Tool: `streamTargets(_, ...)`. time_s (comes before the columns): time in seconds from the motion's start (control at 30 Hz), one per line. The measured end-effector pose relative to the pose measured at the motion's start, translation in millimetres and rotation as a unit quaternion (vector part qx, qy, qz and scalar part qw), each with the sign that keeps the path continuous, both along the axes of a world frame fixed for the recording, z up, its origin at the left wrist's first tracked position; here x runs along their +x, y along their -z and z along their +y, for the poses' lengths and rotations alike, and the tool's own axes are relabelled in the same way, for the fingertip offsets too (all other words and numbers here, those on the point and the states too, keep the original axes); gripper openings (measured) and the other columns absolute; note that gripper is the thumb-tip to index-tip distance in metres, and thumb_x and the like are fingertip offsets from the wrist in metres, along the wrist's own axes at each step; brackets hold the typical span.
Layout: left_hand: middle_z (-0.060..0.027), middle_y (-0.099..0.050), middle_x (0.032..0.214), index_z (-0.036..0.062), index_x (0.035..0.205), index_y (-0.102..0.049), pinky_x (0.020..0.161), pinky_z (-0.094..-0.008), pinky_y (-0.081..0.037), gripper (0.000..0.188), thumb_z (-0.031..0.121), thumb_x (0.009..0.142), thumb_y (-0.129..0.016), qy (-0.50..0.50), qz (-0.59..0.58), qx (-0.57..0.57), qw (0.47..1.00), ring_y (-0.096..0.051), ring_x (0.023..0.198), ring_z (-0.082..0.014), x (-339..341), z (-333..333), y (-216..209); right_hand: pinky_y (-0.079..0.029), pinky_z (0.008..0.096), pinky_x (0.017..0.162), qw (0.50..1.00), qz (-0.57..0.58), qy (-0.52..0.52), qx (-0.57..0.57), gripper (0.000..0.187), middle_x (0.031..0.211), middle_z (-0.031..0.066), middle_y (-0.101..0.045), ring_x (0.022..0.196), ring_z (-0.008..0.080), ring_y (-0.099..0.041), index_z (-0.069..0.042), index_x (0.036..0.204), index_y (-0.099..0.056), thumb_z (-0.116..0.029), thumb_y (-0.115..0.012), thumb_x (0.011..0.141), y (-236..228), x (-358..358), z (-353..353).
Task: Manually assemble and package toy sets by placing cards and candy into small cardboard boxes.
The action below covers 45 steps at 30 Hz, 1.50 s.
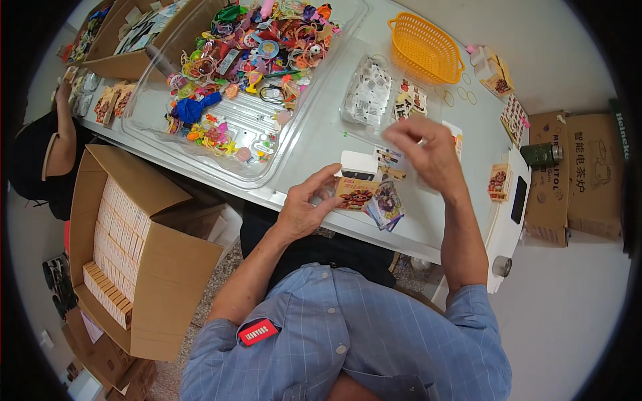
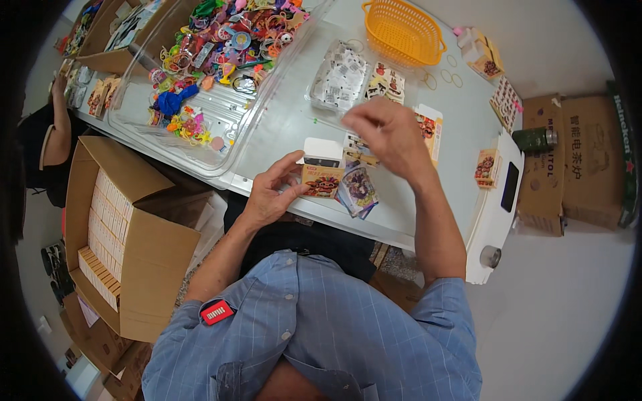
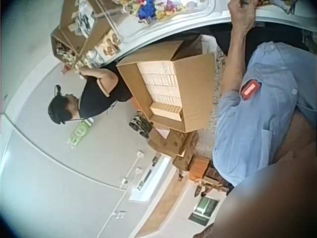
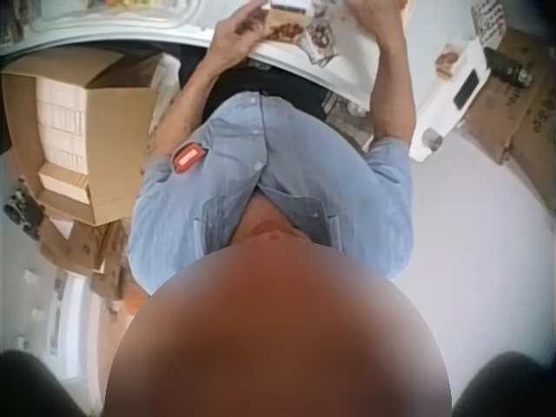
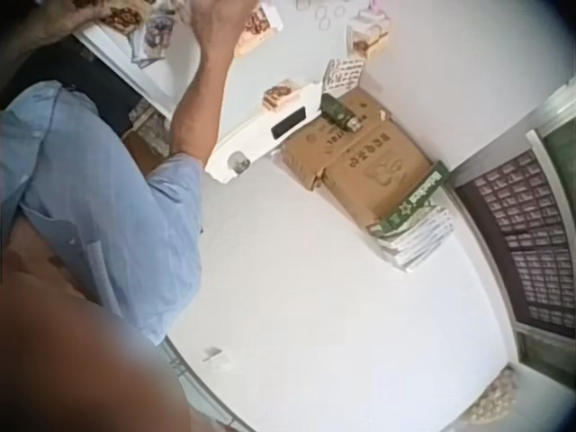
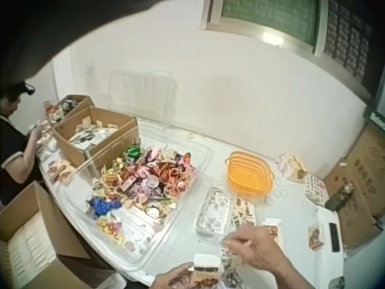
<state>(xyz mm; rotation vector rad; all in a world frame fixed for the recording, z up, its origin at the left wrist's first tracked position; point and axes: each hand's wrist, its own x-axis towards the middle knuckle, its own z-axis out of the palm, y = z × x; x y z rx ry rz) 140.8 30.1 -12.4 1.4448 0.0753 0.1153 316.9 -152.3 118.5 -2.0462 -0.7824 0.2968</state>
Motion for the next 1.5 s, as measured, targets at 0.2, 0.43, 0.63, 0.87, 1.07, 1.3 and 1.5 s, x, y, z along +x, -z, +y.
streamTargets(0.2, -0.0125, -0.07, 0.121, 0.0046, 0.148, -0.05, 0.079, -0.0245, -0.052, 0.065, -0.004, 0.087, -0.072, -0.018, -0.009, 0.008, 1.0, -0.06, 0.09, -0.0106, 5.0, 5.1, -1.5, -0.052, 0.0279, 0.073, 0.991, -0.085, 0.104, -0.026, 0.025, 0.087, 0.0092, -0.072, 0.078, 0.0144, -0.066, 0.003, 0.107, -0.073, -0.017, -0.073, 0.092, 13.7, 77.2, 13.1)
streamTargets(0.43, -0.0122, -0.07, 0.122, 0.0076, 0.148, -0.05, 0.082, -0.0256, -0.051, 0.066, -0.003, 0.087, -0.071, -0.016, 0.014, 0.031, 0.999, -0.061, 0.094, -0.012, 9.5, 19.0, -1.4, -0.049, 0.0448, 0.091, 0.886, -0.331, -0.004, -0.324, 0.03, 0.104, 0.0156, -0.074, 0.103, 0.0324, -0.067, -0.002, 0.113, -0.072, -0.018, -0.069, 0.088, 45.9, 119.3, 48.5)
streamTargets(0.63, -0.0117, -0.069, 0.125, 0.0079, 0.148, -0.05, 0.083, -0.0263, -0.05, 0.065, -0.003, 0.087, -0.07, -0.019, 0.01, 0.003, 1.0, -0.062, 0.098, -0.0132, 12.3, 17.9, -2.8, -0.043, 0.0508, 0.093, 0.822, -0.347, -0.022, -0.451, 0.023, 0.104, 0.017, -0.073, 0.113, 0.0316, -0.063, -0.004, 0.101, -0.071, -0.014, -0.058, 0.084, 72.5, 127.4, 65.2)
streamTargets(0.87, -0.013, -0.066, 0.129, 0.0078, 0.149, -0.049, 0.083, -0.0265, -0.051, 0.066, -0.003, 0.087, -0.07, -0.014, 0.005, 0.001, 1.0, -0.063, 0.105, -0.0151, 12.8, 20.8, 0.1, -0.042, 0.0478, 0.09, 0.834, -0.317, -0.009, -0.451, 0.023, 0.095, 0.0153, -0.073, 0.1, 0.0319, -0.066, -0.007, 0.105, -0.072, -0.016, -0.064, 0.085, 76.4, 135.6, 68.6)
streamTargets(1.07, -0.0105, -0.064, 0.131, 0.0033, 0.15, -0.047, 0.083, -0.025, -0.05, 0.066, -0.006, 0.089, -0.07, -0.008, 0.011, 0.004, 1.0, -0.061, 0.116, -0.0146, 12.7, 21.4, 0.4, -0.046, 0.0454, 0.086, 0.883, -0.33, 0.01, -0.334, 0.024, 0.091, 0.0186, -0.073, 0.093, 0.0331, -0.069, -0.007, 0.106, -0.074, -0.011, -0.063, 0.084, 75.2, 133.4, 54.6)
streamTargets(1.3, -0.0109, -0.065, 0.129, 0.0041, 0.15, -0.046, 0.083, -0.0245, -0.05, 0.066, -0.006, 0.089, -0.069, -0.005, 0.007, -0.008, 1.0, -0.061, 0.112, -0.0135, 11.9, 22.7, 0.5, -0.053, 0.0312, 0.075, 0.969, -0.195, 0.118, -0.093, 0.034, 0.092, 0.0114, -0.074, 0.08, 0.0196, -0.068, -0.004, 0.122, -0.068, -0.01, -0.068, 0.089, 63.7, 125.4, 36.0)
streamTargets(1.5, -0.0133, -0.064, 0.13, 0.0099, 0.15, -0.047, 0.082, -0.0275, -0.052, 0.067, -0.002, 0.088, -0.07, -0.008, 0.01, -0.016, 1.0, -0.062, 0.111, -0.0172, 12.6, 21.9, 3.5, -0.046, 0.0219, 0.072, 0.992, -0.011, 0.119, 0.038, 0.032, 0.088, -0.0001, -0.068, 0.078, 0.0063, -0.058, 0.002, 0.121, -0.067, -0.009, -0.07, 0.092, 57.4, 121.0, 24.8)
